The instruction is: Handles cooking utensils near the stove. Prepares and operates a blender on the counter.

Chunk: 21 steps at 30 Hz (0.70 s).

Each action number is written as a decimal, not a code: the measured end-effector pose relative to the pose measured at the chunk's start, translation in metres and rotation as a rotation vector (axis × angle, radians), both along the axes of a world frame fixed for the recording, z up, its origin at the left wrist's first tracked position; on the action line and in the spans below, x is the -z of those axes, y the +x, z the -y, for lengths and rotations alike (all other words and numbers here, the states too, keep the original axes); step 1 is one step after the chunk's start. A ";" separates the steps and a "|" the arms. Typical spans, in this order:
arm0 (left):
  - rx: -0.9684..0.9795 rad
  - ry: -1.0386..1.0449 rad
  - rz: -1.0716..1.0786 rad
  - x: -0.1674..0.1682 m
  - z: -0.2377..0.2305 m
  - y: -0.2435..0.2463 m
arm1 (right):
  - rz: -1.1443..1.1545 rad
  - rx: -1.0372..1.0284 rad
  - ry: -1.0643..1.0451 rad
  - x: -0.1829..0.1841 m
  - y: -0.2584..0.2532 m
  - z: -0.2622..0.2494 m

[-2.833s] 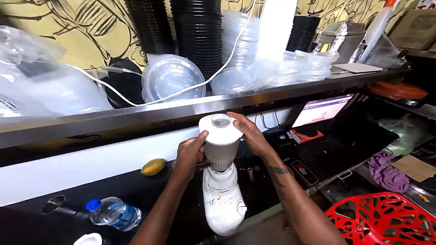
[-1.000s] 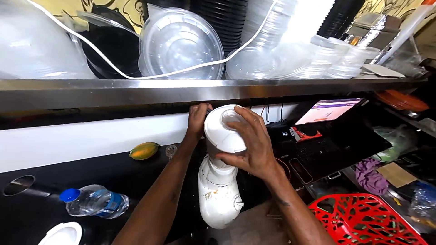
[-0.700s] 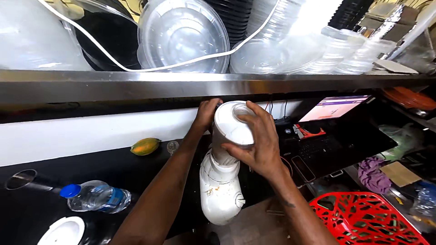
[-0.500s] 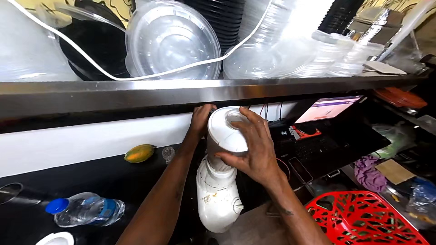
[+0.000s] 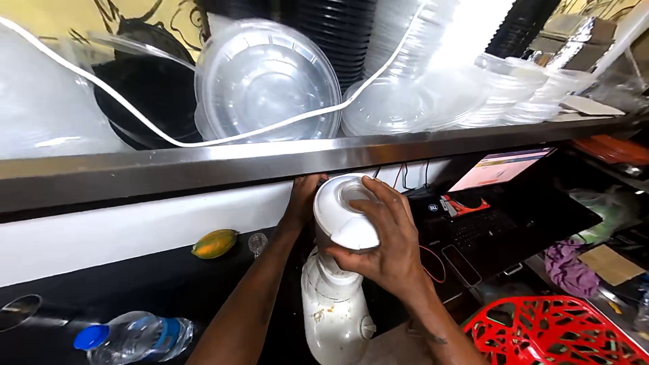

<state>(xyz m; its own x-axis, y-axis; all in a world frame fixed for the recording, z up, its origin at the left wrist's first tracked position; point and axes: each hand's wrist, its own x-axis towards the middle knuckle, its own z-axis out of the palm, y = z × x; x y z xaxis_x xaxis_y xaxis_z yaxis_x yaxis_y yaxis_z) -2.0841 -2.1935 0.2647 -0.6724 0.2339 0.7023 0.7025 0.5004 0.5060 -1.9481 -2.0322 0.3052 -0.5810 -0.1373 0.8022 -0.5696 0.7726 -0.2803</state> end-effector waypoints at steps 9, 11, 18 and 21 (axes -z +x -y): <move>0.221 0.211 0.473 -0.062 0.044 0.081 | -0.003 -0.083 0.014 -0.003 0.008 -0.005; 0.305 0.038 0.375 -0.080 0.035 0.102 | -0.023 -0.138 0.013 -0.001 0.008 -0.009; 0.129 -0.306 0.281 -0.113 -0.023 0.101 | 0.099 -0.141 0.098 -0.010 0.035 -0.023; 0.046 -0.146 0.090 -0.100 -0.016 0.123 | -0.019 -0.287 0.139 -0.007 0.029 -0.011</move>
<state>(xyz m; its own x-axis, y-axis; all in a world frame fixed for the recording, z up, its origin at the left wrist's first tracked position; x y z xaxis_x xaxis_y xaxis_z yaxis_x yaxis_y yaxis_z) -1.9608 -2.1773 0.3643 -0.7171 0.3607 0.5964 0.6817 0.5414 0.4922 -1.9187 -2.0215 0.3124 -0.4877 -0.4023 0.7748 -0.7741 0.6096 -0.1708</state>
